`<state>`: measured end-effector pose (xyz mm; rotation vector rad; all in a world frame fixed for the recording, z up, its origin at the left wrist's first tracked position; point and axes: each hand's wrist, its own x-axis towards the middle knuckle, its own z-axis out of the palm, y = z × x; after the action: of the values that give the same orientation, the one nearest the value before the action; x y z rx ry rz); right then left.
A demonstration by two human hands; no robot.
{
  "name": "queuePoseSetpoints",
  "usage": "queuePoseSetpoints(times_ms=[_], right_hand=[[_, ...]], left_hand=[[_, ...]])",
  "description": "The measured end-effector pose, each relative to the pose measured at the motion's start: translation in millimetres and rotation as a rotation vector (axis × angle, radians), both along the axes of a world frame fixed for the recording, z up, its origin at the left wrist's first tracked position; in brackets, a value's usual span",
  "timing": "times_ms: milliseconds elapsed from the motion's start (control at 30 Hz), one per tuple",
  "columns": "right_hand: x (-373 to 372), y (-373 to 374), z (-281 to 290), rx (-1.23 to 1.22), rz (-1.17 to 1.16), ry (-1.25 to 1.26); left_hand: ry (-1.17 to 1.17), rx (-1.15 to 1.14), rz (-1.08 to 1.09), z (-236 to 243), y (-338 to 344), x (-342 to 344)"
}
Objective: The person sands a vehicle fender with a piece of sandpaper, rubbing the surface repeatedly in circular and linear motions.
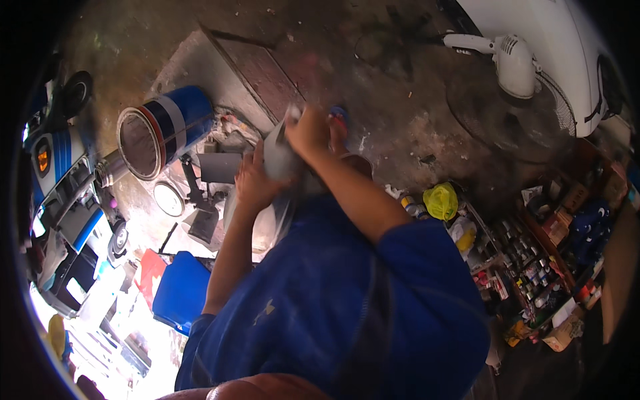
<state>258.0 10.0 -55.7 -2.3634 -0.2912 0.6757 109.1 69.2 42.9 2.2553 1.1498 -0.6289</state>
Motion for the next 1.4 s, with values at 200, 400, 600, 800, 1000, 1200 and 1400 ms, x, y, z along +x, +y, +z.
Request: queuePoseSetpoints(times_ms=[200,400,600,800,1000,1200,1400], right_hand=[[22.7,1.1,-33.4,0.026,-0.087,0.094],[-15.5,-28.3,1.8,0.214,0.355,-0.404],[-17.6,-22.5,13.8,0.086,0.210,-0.218],[8.9,-7.4,-26.0,0.002,-0.099,0.187],[16.3,-5.1,-25.0,0.001,-0.001,0.121],[-13.7,-28.1,19.5,0.166,0.391,-0.502],[-3.2,-6.7,16.1,-0.071,0.199,-0.062]], left_hand=[[-0.027,-0.012,0.024,3.9,-5.1,5.9],[-0.014,-0.084,0.042,4.6,-7.1,-5.4],[0.040,-0.030,0.027,-0.4,-3.7,-5.0],[-0.055,0.039,-0.047,-7.0,-5.5,-6.4],[-0.046,0.003,0.016,7.2,-3.4,7.7],[0.012,-0.085,0.042,3.6,-3.4,-2.0],[-0.005,-0.037,0.022,-1.7,-2.8,-3.7]])
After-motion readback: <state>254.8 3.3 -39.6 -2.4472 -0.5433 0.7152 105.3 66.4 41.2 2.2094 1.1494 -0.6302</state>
